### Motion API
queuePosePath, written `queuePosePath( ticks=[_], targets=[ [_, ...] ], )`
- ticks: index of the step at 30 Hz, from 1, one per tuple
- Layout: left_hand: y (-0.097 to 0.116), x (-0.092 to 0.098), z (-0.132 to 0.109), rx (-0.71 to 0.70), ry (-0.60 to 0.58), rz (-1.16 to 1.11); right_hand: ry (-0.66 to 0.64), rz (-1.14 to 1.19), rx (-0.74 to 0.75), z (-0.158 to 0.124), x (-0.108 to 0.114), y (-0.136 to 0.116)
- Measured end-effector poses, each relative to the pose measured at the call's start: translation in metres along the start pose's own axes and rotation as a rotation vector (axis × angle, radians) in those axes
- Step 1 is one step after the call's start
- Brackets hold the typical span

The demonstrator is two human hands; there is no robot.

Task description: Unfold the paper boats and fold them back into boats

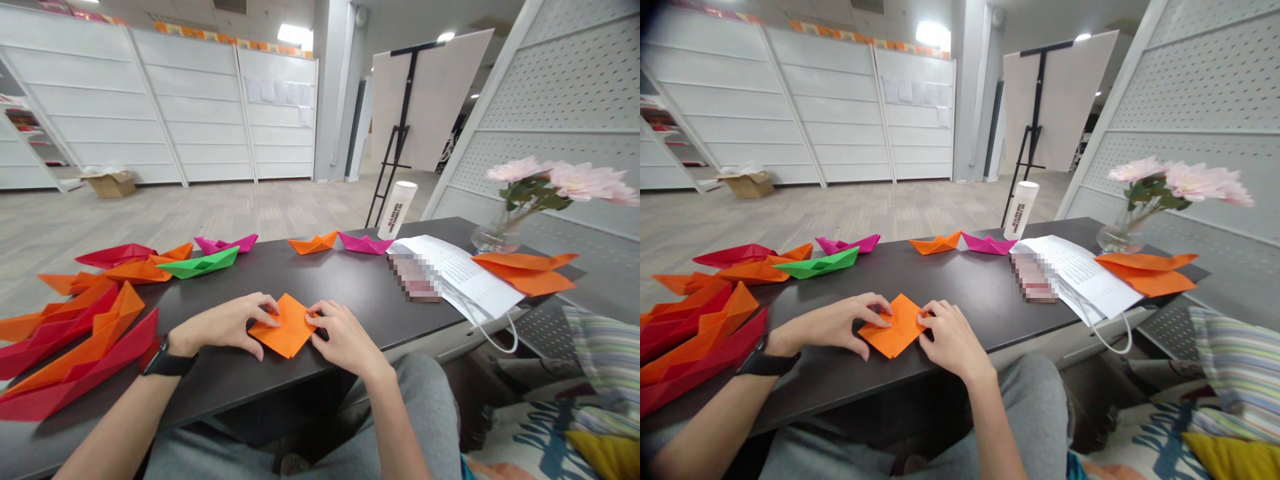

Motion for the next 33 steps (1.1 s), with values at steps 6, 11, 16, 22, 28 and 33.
queuePosePath(
  ticks=[6,11,16,22,28,33],
  targets=[
    [-0.004,-0.006,0.003,-0.034,0.089,0.097,0.029,0.052,0.050,0.003,-0.006,0.000],
    [-0.004,-0.005,0.007,0.026,0.105,0.075,0.045,0.115,0.008,0.004,-0.011,0.005],
    [-0.008,-0.007,0.011,0.120,0.185,-0.003,0.052,0.170,-0.071,0.010,-0.004,0.005],
    [-0.021,-0.015,0.014,0.217,0.270,-0.115,0.141,0.175,-0.185,0.024,-0.010,0.012],
    [-0.015,-0.017,0.016,0.295,0.264,-0.124,0.202,0.076,-0.274,0.024,-0.024,0.023],
    [-0.009,-0.015,0.016,0.221,0.336,0.013,0.149,0.017,-0.226,0.024,-0.027,0.023]
  ],
)
Point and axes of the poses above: each hand's wrist, its own z-axis towards the middle knuckle, its own x-axis out of the back of the hand, y = z × x, the point moved 2 cm from there along z, towards the middle knuckle, and after that the axes turned 6 degrees about x, right-handed, at the moved point
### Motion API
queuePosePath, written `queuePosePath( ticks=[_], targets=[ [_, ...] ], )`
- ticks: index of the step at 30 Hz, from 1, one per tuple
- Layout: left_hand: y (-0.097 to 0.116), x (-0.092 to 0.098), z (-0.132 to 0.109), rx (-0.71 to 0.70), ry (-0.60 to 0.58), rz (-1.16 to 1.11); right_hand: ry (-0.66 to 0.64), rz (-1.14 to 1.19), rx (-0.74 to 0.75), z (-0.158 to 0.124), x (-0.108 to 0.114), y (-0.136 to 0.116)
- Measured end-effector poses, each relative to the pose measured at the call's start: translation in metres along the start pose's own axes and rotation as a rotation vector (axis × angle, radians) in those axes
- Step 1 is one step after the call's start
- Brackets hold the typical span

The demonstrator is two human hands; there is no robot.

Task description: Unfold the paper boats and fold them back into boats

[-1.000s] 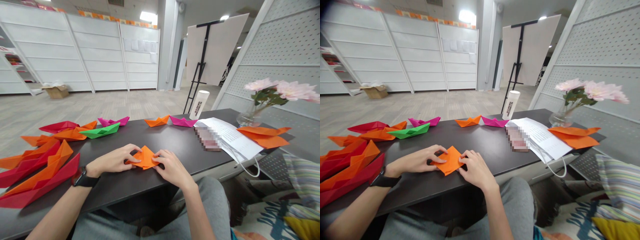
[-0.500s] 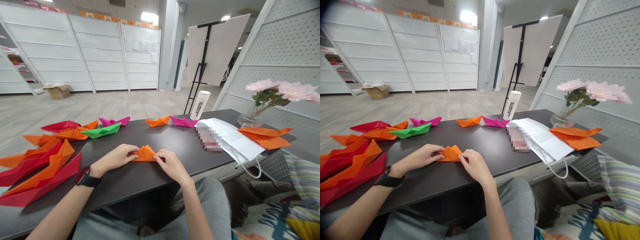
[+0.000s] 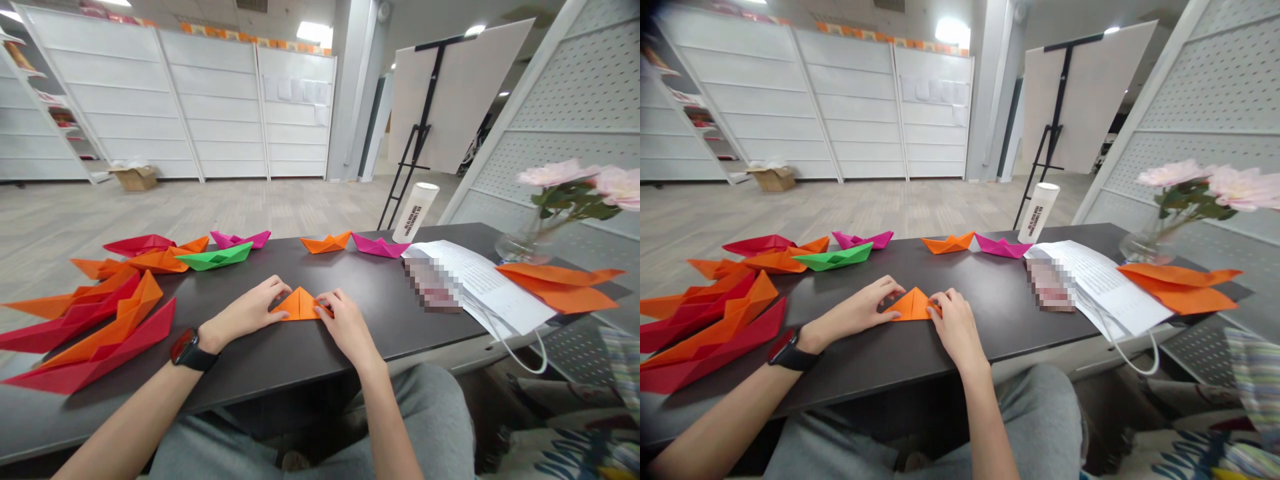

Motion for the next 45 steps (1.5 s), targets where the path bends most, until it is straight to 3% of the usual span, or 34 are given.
queuePosePath(
  ticks=[3,7,12,15,21,27,36,41,45],
  targets=[
    [0.001,-0.002,-0.001,-0.133,0.008,0.077,-0.013,-0.074,0.073,-0.001,0.002,-0.004],
    [0.002,-0.008,-0.006,-0.263,-0.152,0.161,-0.055,-0.143,0.115,-0.002,0.007,-0.009],
    [0.005,-0.011,-0.010,-0.277,-0.244,0.135,-0.065,-0.118,0.160,-0.008,0.008,-0.027],
    [0.006,-0.010,-0.009,-0.265,-0.266,0.113,-0.169,-0.023,0.234,-0.018,0.004,-0.036],
    [-0.001,-0.005,-0.008,-0.265,-0.363,0.115,-0.374,-0.001,0.108,-0.032,0.017,-0.018],
    [-0.011,0.014,-0.013,-0.224,-0.344,0.119,-0.389,-0.099,-0.061,-0.034,0.041,0.006],
    [-0.016,0.034,-0.014,-0.034,-0.320,0.149,-0.367,-0.056,-0.115,-0.036,0.045,0.010],
    [-0.009,0.015,-0.005,0.137,0.019,0.067,-0.298,0.007,-0.066,-0.035,0.041,0.008],
    [-0.008,-0.014,0.000,0.096,0.013,-0.111,-0.217,0.091,-0.008,-0.033,0.036,0.001]
  ],
)
Point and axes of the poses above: each hand's wrist, its own z-axis towards the middle knuckle, its own x-axis out of the back of the hand, y = z × x, the point moved 2 cm from there along z, towards the middle knuckle, and after that the axes turned 6 degrees about x, right-handed, at the moved point
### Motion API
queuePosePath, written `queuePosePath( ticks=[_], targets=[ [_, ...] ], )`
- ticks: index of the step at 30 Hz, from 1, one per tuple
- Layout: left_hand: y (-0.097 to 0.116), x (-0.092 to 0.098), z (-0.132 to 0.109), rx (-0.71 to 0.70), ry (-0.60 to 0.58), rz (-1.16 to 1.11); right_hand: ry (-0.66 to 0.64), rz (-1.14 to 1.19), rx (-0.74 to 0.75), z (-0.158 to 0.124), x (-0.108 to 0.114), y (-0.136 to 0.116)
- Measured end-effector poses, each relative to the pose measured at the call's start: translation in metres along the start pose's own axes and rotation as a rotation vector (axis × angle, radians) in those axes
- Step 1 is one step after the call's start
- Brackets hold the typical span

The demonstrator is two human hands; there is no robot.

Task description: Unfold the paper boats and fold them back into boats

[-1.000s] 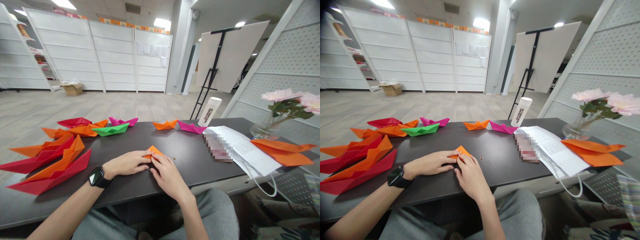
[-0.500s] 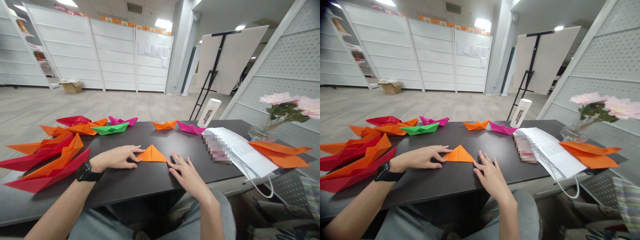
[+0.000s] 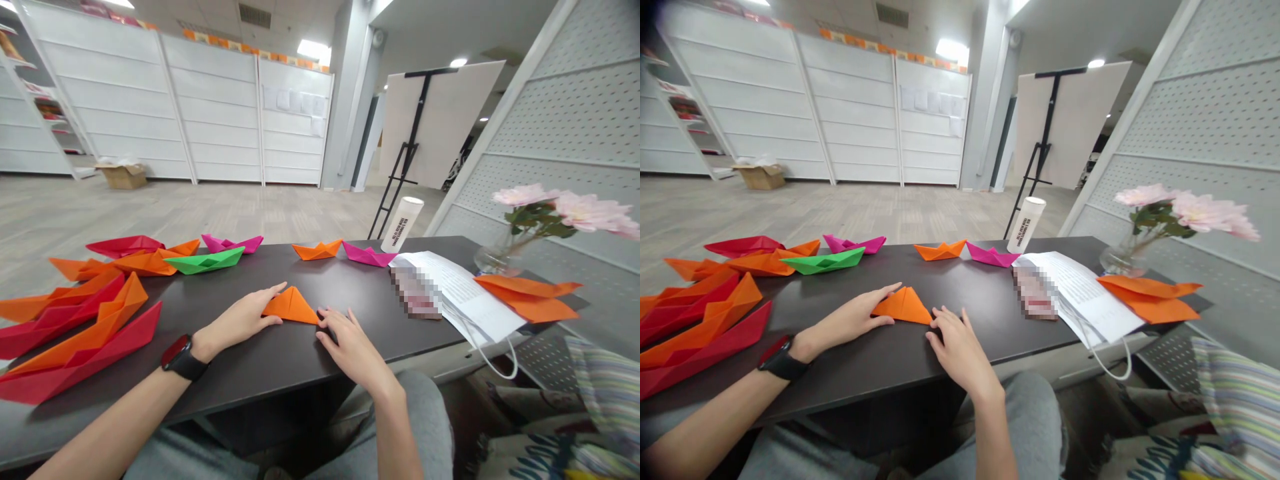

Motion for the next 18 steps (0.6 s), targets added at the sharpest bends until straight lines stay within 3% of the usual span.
queuePosePath(
  ticks=[4,8,14,18],
  targets=[
    [-0.006,-0.006,0.004,0.039,0.028,-0.293,0.019,0.082,0.061,0.004,0.001,-0.014],
    [-0.005,-0.001,0.005,0.091,-0.051,-0.541,0.060,0.269,0.100,0.009,0.002,-0.024],
    [0.006,0.004,0.003,0.154,-0.126,-1.015,0.359,0.702,0.182,0.018,-0.011,-0.020],
    [0.013,0.002,0.002,0.128,-0.147,-1.111,0.441,0.752,0.050,0.029,-0.030,-0.025]
  ],
)
Point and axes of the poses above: each hand's wrist, its own z-axis towards the middle knuckle, its own x-axis out of the back of the hand, y = z × x, the point moved 2 cm from there along z, towards the middle knuckle, and after that the axes turned 6 degrees about x, right-handed, at the moved point
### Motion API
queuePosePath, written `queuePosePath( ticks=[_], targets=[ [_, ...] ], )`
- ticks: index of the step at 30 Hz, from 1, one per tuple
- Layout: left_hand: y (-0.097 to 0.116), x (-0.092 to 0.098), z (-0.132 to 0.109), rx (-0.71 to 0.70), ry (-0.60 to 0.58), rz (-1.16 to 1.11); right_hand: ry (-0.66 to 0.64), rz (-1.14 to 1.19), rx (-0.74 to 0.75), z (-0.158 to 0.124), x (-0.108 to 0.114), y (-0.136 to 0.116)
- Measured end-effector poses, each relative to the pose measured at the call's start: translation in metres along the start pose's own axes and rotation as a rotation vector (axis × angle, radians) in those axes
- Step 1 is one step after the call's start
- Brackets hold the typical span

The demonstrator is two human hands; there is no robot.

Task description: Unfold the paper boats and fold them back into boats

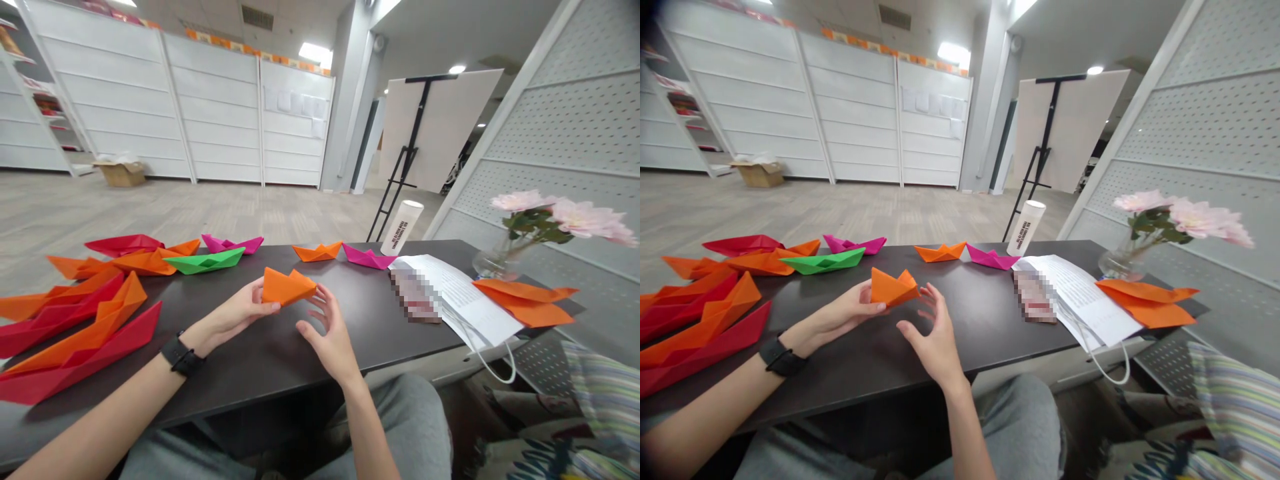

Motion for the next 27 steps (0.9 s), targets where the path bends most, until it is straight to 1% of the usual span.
queuePosePath(
  ticks=[3,7,10,12,13,14,15,17,19,20,21,22,24,26,27],
  targets=[
    [-0.003,-0.004,0.002,-0.040,-0.003,0.064,0.060,-0.010,-0.081,0.003,-0.014,0.000],
    [-0.003,-0.007,0.003,-0.094,0.040,0.216,0.077,-0.099,-0.071,0.007,-0.019,-0.002],
    [-0.002,-0.011,0.003,-0.103,0.003,0.348,-0.018,-0.058,-0.101,0.006,-0.023,0.000],
    [-0.005,-0.014,0.004,-0.121,-0.035,0.367,-0.085,-0.063,-0.104,0.005,-0.026,0.001],
    [-0.007,-0.014,0.005,-0.136,-0.031,0.361,-0.101,-0.084,-0.096,0.004,-0.027,0.000],
    [-0.010,-0.014,0.006,-0.160,0.001,0.362,-0.100,-0.108,-0.082,0.004,-0.028,0.000],
    [-0.012,-0.013,0.007,-0.193,0.059,0.382,-0.089,-0.130,-0.065,0.004,-0.029,-0.002],
    [-0.013,-0.011,0.006,-0.294,0.227,0.492,-0.043,-0.147,-0.037,0.004,-0.029,-0.004],
    [-0.008,-0.011,0.002,-0.415,0.388,0.659,0.003,-0.149,-0.037,0.005,-0.030,-0.005],
    [-0.004,-0.013,-0.001,-0.467,0.436,0.739,0.020,-0.157,-0.050,0.005,-0.030,-0.006],
    [0.001,-0.016,-0.005,-0.503,0.441,0.806,0.033,-0.169,-0.065,0.005,-0.030,-0.006],
    [0.005,-0.020,-0.008,-0.522,0.402,0.853,0.037,-0.181,-0.075,0.004,-0.031,-0.006],
    [0.012,-0.028,-0.013,-0.517,0.248,0.886,0.015,-0.189,-0.076,0.003,-0.033,-0.007],
    [0.016,-0.033,-0.017,-0.489,0.113,0.850,-0.041,-0.163,-0.055,0.001,-0.033,-0.008],
    [0.017,-0.034,-0.017,-0.475,0.084,0.817,-0.074,-0.164,-0.034,0.000,-0.032,-0.009]
  ],
)
Point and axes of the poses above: each hand's wrist, its own z-axis towards the middle knuckle, its own x-axis out of the back of the hand, y = z × x, the point moved 2 cm from there along z, towards the middle knuckle, and after that the axes turned 6 degrees about x, right-handed, at the moved point
